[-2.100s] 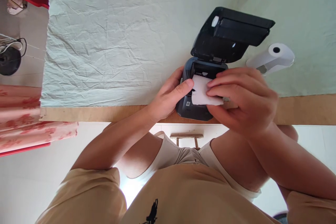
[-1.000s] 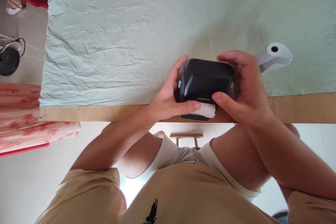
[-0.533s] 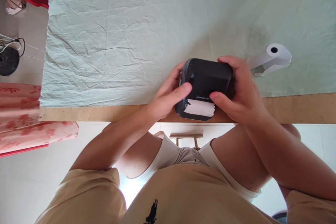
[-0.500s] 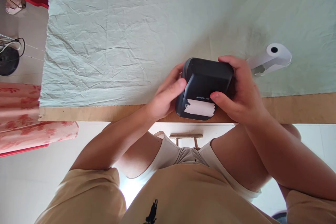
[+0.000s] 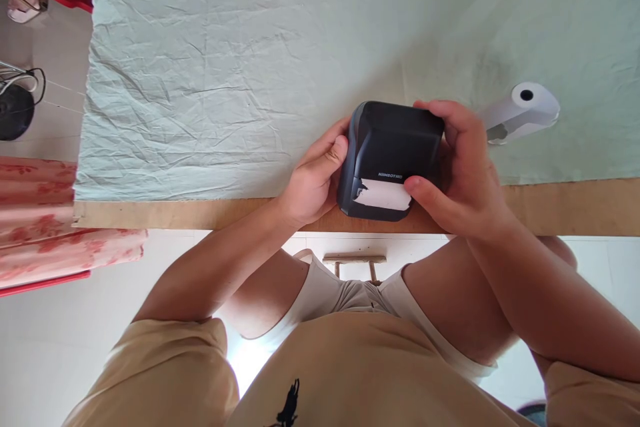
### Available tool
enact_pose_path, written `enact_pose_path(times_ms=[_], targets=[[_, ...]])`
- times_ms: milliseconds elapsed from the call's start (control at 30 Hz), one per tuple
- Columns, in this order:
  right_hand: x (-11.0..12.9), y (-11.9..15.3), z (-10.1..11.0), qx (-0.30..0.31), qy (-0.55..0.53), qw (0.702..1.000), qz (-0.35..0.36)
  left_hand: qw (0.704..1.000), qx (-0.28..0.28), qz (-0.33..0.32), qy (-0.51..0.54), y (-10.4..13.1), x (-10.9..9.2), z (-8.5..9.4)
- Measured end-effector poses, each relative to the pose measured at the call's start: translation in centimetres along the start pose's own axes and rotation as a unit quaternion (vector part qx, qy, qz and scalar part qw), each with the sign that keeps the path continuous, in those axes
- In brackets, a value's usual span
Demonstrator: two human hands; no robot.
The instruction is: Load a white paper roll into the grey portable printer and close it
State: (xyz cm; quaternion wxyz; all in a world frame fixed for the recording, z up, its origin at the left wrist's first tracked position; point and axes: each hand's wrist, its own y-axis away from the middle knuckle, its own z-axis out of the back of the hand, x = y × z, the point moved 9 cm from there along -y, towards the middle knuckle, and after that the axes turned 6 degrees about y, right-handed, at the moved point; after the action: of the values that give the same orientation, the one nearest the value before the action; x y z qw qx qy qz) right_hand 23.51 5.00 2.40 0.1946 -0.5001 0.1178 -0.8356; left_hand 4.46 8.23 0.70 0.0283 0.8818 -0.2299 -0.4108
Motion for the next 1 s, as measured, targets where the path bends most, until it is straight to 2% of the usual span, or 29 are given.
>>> enact_pose_path(times_ms=[133, 267, 333, 433, 567, 700, 767, 833, 933, 1000], targets=[[0.1, 0.0, 0.1, -0.010, 0.017, 1.000, 0.020, 1.000, 0.021, -0.016, -0.018, -0.2, -0.1, -0.1], [2.0, 0.1, 1.9, -0.082, 0.183, 0.978, 0.052, 0.999, 0.044, 0.013, -0.014, -0.9, 1.2, 0.6], [3.2, 0.4, 2.8, -0.120, 0.232, 0.963, 0.065, 0.998, 0.058, -0.006, -0.011, -1.1, 1.1, 0.7], [4.5, 0.8, 3.6, -0.158, 0.190, 0.966, 0.079, 0.995, 0.070, 0.000, -0.077, -0.7, 1.1, 0.5], [4.8, 0.5, 3.8, -0.170, 0.110, 0.978, 0.057, 0.991, 0.077, 0.012, -0.111, -0.2, 0.8, 0.2], [5.6, 0.0, 4.7, -0.235, 0.100, 0.960, 0.114, 0.990, 0.068, 0.024, -0.120, 0.0, 0.9, 0.4], [5.3, -0.4, 4.6, -0.233, 0.122, 0.960, 0.102, 0.990, 0.065, 0.024, -0.125, -0.1, 0.9, 0.4], [5.2, -0.7, 4.0, -0.208, 0.197, 0.955, 0.076, 0.990, 0.068, 0.018, -0.124, -0.1, 0.8, 0.3], [5.9, -1.1, 2.8, -0.153, 0.347, 0.924, 0.054, 0.989, 0.068, 0.016, -0.128, -0.1, 0.7, 0.2], [6.2, -1.5, 2.5, -0.115, 0.392, 0.912, 0.036, 0.989, 0.065, 0.019, -0.133, -0.1, 0.8, 0.2]])
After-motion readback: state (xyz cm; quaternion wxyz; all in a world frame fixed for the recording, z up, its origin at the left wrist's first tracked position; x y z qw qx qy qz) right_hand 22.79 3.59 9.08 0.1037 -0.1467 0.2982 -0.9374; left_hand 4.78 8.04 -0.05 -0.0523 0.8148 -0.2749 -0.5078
